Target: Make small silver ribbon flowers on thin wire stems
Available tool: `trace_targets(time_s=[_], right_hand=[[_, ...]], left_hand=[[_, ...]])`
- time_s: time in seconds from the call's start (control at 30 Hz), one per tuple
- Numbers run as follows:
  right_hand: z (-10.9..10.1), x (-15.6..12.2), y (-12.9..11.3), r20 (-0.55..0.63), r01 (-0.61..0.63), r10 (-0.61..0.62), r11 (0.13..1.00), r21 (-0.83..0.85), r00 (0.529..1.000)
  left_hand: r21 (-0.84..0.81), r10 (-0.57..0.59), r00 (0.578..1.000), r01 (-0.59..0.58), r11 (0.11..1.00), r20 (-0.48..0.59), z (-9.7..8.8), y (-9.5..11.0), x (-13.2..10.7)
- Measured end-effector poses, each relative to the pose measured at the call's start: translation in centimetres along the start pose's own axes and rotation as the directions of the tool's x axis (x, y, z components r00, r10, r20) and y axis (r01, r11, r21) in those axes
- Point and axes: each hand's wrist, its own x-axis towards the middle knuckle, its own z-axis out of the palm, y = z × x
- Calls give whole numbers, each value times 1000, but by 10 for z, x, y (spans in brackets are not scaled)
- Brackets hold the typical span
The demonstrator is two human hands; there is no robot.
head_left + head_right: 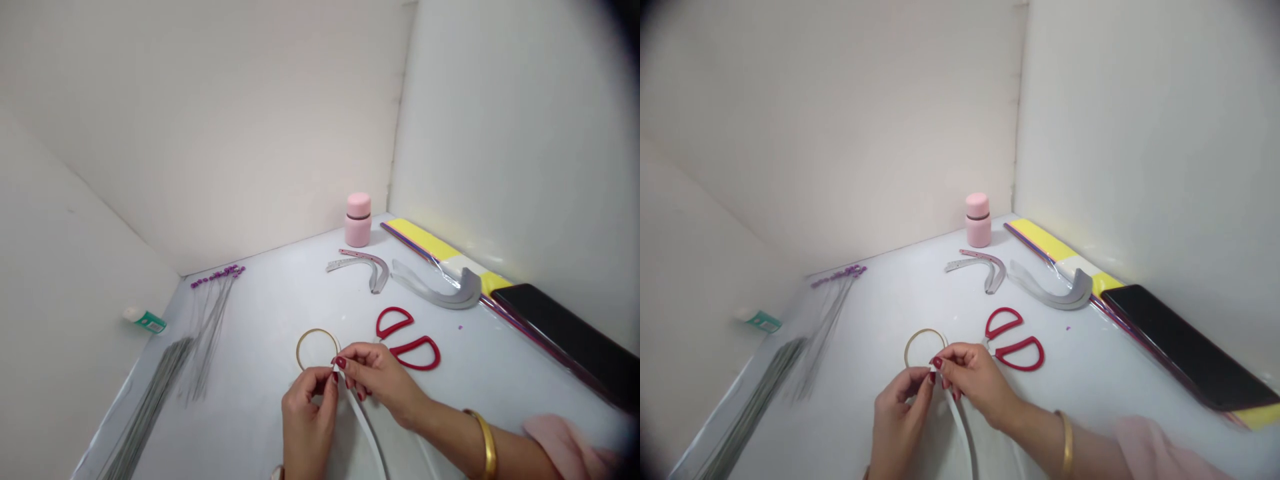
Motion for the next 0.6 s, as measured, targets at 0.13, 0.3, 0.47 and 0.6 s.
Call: trace_targets(time_s=[0.13,0.3,0.47,0.6], right_hand=[[-1,-2,-3,-13,41,-41,999,-6,999],[0,-5,-6,-9,95,-97,986,-136,995],[1,-4,-1,150,-55,76,988,-142,986],[-2,-1,1,117,-69,95,975,-211,989]], left_hand=[[-235,-182,983,177,956,-2,0,-2,5],[-425,-324,946,306,852,31,0,-13,12],[-529,-357,932,335,779,65,-1,-13,13],[-499,-365,929,346,794,62,-6,-10,17]])
